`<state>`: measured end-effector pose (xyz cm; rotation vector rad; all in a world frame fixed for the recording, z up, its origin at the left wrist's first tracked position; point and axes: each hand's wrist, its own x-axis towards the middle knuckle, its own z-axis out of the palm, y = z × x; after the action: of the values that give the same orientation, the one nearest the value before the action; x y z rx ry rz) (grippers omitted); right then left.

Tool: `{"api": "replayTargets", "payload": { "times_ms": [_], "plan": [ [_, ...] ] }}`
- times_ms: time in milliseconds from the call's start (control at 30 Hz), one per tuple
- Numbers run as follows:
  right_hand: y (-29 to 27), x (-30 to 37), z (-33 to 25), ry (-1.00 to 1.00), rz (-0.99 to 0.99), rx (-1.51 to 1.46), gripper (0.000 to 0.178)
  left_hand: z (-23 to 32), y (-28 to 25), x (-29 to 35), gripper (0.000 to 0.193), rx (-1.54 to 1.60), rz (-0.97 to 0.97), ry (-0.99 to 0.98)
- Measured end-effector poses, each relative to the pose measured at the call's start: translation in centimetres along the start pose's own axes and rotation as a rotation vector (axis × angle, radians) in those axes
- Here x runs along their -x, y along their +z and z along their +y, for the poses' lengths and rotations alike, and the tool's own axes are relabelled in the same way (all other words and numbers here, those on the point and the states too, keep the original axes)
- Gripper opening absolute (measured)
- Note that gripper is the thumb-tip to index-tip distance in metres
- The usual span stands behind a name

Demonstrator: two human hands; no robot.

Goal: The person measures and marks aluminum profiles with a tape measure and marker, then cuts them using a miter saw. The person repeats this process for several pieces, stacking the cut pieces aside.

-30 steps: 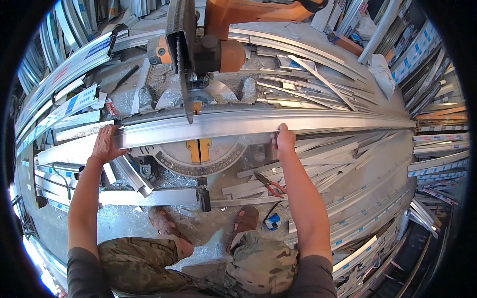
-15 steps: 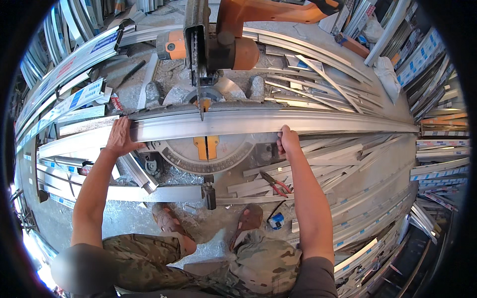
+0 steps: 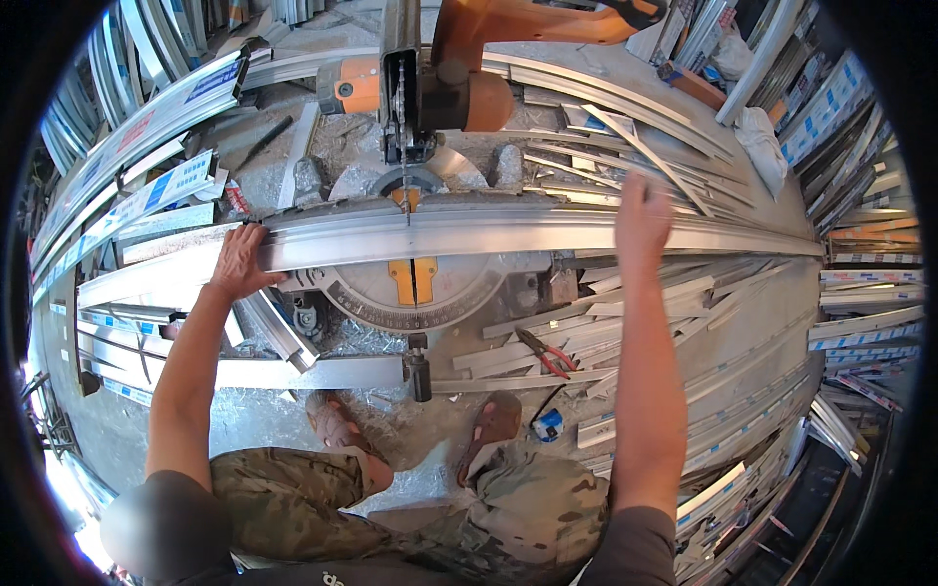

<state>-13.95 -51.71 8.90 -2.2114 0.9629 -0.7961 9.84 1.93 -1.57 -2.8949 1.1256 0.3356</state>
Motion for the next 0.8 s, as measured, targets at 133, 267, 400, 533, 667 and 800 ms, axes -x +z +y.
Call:
{"api": "replayTargets", "payload": {
  "times_ms": [133,267,400,533,667,800],
  "plan": [
    [-3.6,-4.9,-15.9,-0.95,0.404,-0.066,0.024,0.5,-0.4,-0.1,0.097,-0.007,-0.084,-0.059],
    [-2.2,-5.8,-24.8,-0.757,-0.092,0.254,0.046,0.7,-0.3,-0.8,0.104,-0.004,-0.125,-0.065],
    [-3.6,-4.7,-26.1,-0.643,-0.272,0.424,0.055,1.2,-0.2,-1.4,0.109,0.008,-0.129,-0.066],
    [-5.8,0.3,-25.3,-0.51,-0.653,0.559,0.057,1.5,-1.3,-0.9,0.11,0.033,-0.228,-0.091],
    [-6.3,5.4,-22.3,-0.533,-0.677,0.445,0.069,-0.5,1.4,-1.0,0.107,0.026,-0.084,-0.051],
    [-5.9,8.8,-20.3,-0.469,-0.649,0.511,0.063,-2.0,3.3,-1.1,0.097,0.023,0.058,0.048]
  ]
}}
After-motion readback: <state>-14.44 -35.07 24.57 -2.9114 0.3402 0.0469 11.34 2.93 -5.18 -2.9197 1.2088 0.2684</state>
